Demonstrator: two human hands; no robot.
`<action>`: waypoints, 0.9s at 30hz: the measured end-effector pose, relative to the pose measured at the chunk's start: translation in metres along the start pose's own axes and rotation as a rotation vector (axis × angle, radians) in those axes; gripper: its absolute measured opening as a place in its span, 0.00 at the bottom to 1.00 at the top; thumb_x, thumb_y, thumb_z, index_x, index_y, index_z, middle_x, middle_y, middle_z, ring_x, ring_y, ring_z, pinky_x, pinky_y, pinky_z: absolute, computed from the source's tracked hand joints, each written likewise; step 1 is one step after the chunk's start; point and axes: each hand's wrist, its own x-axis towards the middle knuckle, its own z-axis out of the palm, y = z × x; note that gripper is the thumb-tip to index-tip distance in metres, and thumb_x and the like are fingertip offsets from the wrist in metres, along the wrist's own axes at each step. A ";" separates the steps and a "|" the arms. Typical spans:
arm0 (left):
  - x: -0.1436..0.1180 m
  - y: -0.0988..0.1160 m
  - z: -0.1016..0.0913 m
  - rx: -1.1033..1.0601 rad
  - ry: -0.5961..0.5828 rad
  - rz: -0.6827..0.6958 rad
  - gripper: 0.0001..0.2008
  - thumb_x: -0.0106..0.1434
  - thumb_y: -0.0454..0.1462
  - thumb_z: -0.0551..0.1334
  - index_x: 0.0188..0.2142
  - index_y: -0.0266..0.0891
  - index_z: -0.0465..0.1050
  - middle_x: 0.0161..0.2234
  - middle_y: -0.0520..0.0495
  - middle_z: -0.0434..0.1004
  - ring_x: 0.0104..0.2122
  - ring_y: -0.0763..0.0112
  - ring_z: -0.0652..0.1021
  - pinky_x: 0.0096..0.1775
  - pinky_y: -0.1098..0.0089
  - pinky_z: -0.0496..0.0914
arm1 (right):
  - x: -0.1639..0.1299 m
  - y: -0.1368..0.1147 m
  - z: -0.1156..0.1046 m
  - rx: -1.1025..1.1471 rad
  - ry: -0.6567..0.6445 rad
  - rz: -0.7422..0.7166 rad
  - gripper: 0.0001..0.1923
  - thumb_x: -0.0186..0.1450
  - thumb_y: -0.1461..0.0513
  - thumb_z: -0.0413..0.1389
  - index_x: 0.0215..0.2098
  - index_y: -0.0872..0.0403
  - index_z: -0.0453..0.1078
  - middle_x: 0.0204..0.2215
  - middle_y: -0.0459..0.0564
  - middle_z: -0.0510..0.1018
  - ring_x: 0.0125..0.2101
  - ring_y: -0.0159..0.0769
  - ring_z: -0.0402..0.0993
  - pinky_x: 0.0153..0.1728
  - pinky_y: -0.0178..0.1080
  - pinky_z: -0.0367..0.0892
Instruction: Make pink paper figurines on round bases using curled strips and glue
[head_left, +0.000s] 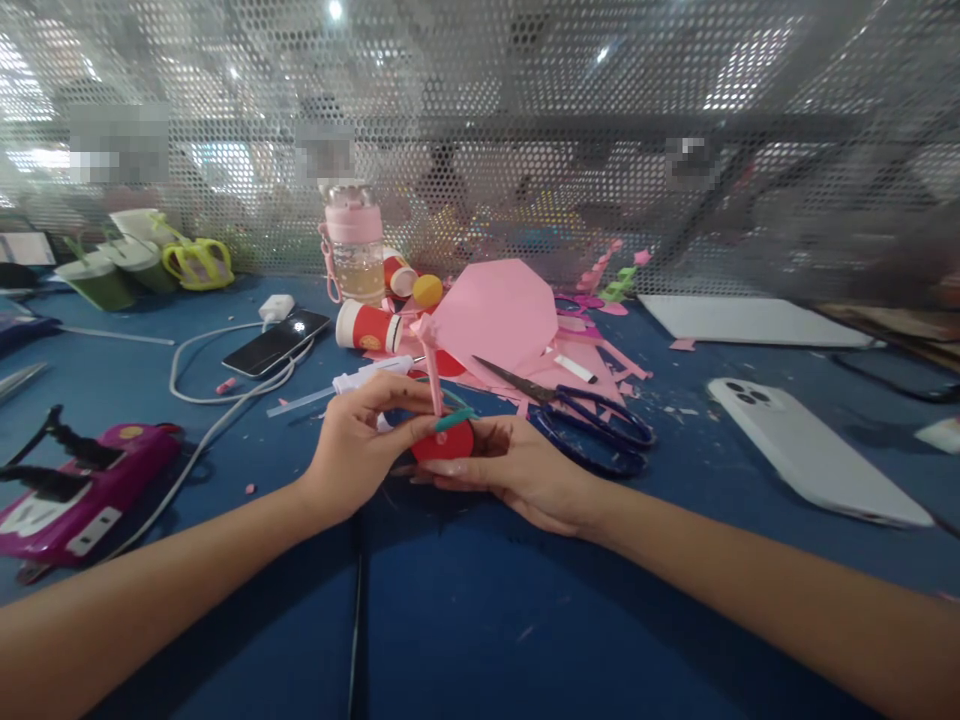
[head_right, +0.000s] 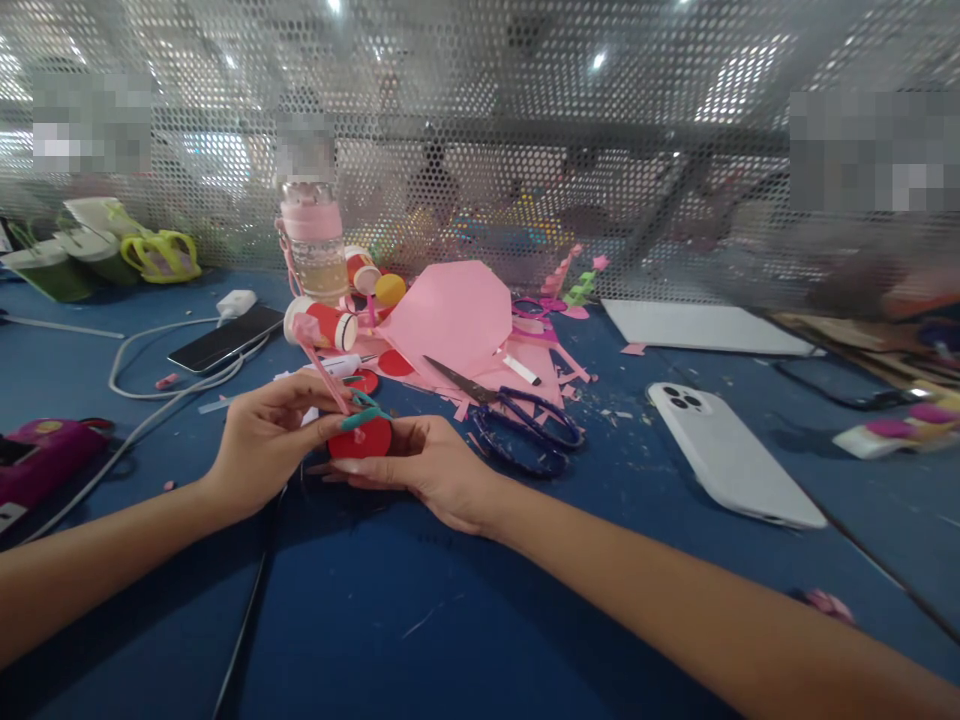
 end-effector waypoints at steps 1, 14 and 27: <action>0.000 0.000 0.000 -0.025 -0.009 -0.019 0.05 0.50 0.32 0.65 0.29 0.37 0.73 0.28 0.49 0.76 0.30 0.72 0.76 0.35 0.71 0.72 | 0.000 0.000 0.000 0.006 0.011 0.008 0.13 0.46 0.66 0.64 0.31 0.57 0.74 0.29 0.48 0.79 0.32 0.33 0.77 0.38 0.35 0.70; 0.005 0.004 -0.004 -0.035 -0.223 -0.153 0.13 0.48 0.33 0.65 0.35 0.33 0.71 0.28 0.46 0.77 0.30 0.70 0.78 0.34 0.72 0.73 | 0.001 -0.002 -0.001 -0.016 -0.017 0.058 0.10 0.48 0.67 0.63 0.30 0.60 0.73 0.24 0.47 0.79 0.28 0.32 0.77 0.29 0.27 0.72; 0.009 0.009 -0.006 -0.118 -0.328 -0.392 0.16 0.44 0.30 0.66 0.35 0.32 0.70 0.24 0.49 0.77 0.25 0.72 0.77 0.29 0.73 0.72 | 0.001 -0.002 -0.007 0.000 -0.143 -0.041 0.11 0.46 0.71 0.63 0.30 0.60 0.72 0.23 0.44 0.76 0.21 0.25 0.73 0.18 0.25 0.67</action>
